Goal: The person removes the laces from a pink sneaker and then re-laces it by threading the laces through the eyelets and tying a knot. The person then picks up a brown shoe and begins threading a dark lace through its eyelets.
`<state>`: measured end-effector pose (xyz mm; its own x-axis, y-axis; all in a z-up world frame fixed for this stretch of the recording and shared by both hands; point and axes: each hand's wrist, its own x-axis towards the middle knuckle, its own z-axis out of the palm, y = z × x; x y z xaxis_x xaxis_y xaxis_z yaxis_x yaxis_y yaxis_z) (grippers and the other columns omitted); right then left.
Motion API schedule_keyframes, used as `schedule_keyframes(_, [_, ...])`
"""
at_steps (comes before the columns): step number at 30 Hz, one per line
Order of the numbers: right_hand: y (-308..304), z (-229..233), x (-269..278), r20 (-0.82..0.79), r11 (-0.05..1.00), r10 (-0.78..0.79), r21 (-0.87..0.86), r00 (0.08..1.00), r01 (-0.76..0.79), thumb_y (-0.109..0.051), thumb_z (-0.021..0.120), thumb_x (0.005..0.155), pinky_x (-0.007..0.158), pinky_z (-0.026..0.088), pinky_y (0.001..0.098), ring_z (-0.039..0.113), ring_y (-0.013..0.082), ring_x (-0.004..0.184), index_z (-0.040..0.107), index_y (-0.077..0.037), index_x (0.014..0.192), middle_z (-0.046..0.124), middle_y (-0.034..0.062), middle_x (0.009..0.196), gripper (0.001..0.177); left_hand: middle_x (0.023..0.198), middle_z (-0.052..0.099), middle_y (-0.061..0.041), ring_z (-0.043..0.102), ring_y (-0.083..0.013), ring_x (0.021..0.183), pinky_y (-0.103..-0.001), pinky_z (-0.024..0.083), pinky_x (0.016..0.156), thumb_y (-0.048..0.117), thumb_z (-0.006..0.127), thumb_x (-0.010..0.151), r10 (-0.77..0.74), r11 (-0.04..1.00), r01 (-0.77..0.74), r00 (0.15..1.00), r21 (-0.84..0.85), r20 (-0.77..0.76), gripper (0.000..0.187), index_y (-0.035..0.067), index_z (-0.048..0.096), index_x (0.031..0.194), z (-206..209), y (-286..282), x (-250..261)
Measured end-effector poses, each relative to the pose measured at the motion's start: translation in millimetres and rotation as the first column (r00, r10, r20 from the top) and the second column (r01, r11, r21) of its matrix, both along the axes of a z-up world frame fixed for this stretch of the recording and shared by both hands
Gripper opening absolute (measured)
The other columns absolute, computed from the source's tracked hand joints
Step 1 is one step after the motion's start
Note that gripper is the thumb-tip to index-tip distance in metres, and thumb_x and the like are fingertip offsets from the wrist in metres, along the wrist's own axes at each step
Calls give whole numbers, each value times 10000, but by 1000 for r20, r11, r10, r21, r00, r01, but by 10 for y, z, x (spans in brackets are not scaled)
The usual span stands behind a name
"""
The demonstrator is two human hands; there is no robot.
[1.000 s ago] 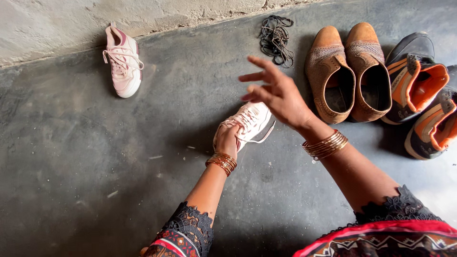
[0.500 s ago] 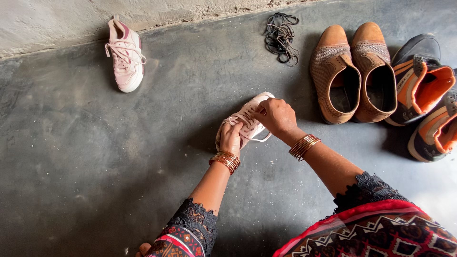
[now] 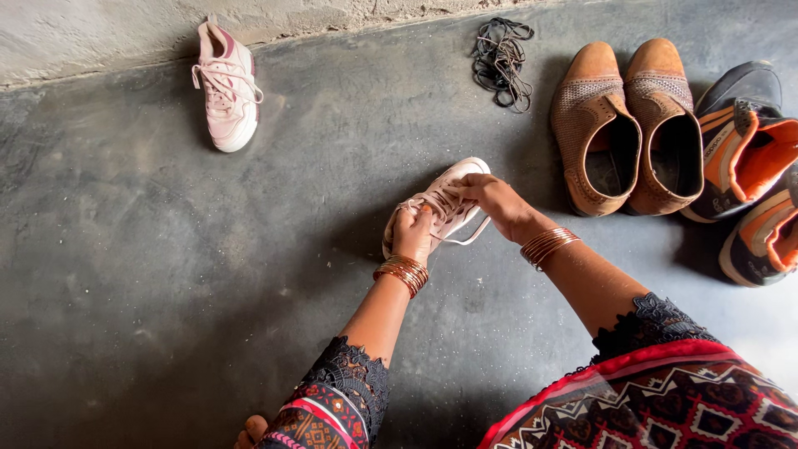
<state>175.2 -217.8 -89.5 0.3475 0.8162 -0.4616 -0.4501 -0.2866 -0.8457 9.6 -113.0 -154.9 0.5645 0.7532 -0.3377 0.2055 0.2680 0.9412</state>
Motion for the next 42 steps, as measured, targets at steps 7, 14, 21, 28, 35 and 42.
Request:
schedule_keyframes(7, [17,4,110,137,984,152,-112,979,-137,-168,524,993,1035,483,314,633,182,1112,609,41,1279,687,128,1212,364,1119,697,-105,652,-152,998,-298,534,892,121,602,990,-17,999,17,1000,41,18,247,-37,614,1180,-55,18,3])
schedule_keyframes(14, [-30,-110,74,116,1000,12,-10,993,-11,-177,518,997,986,471,319,593,174,1021,664,89,1205,685,125,1144,367,1052,704,-122,655,-166,961,-304,539,870,130,591,987,-36,996,40,997,74,-61,246,-65,619,1133,-45,17,-4])
schedule_keyframes(21, [16,66,-59,191,994,50,-107,980,-30,-224,592,995,943,509,320,646,166,981,665,30,1165,717,129,1081,314,1041,715,-114,666,-157,952,-302,541,861,117,594,962,-35,997,39,997,61,-63,241,-56,635,1125,116,0,3])
schedule_keyframes(28, [-13,223,-189,535,981,105,-194,838,1,-227,708,912,853,556,321,694,163,950,668,-12,1102,738,114,1050,290,1075,710,-93,660,-141,971,-289,545,866,98,587,950,-40,998,39,999,49,23,245,-45,635,1143,125,-8,-8])
schedule_keyframes(35, [-192,131,-286,726,994,76,-106,684,2,-184,750,940,839,544,352,635,193,880,652,3,1013,674,121,997,223,1036,680,-89,628,-139,946,-297,533,849,133,644,955,-19,995,24,999,100,-49,238,-50,613,1103,-35,20,-11])
schedule_keyframes(42, [-213,-131,-250,367,977,-160,192,916,94,-158,604,1042,854,493,311,532,102,903,561,1,1048,580,21,957,165,994,672,-99,616,-137,912,-295,523,833,160,654,948,-11,993,26,992,114,-128,229,-32,597,1058,-153,38,-15])
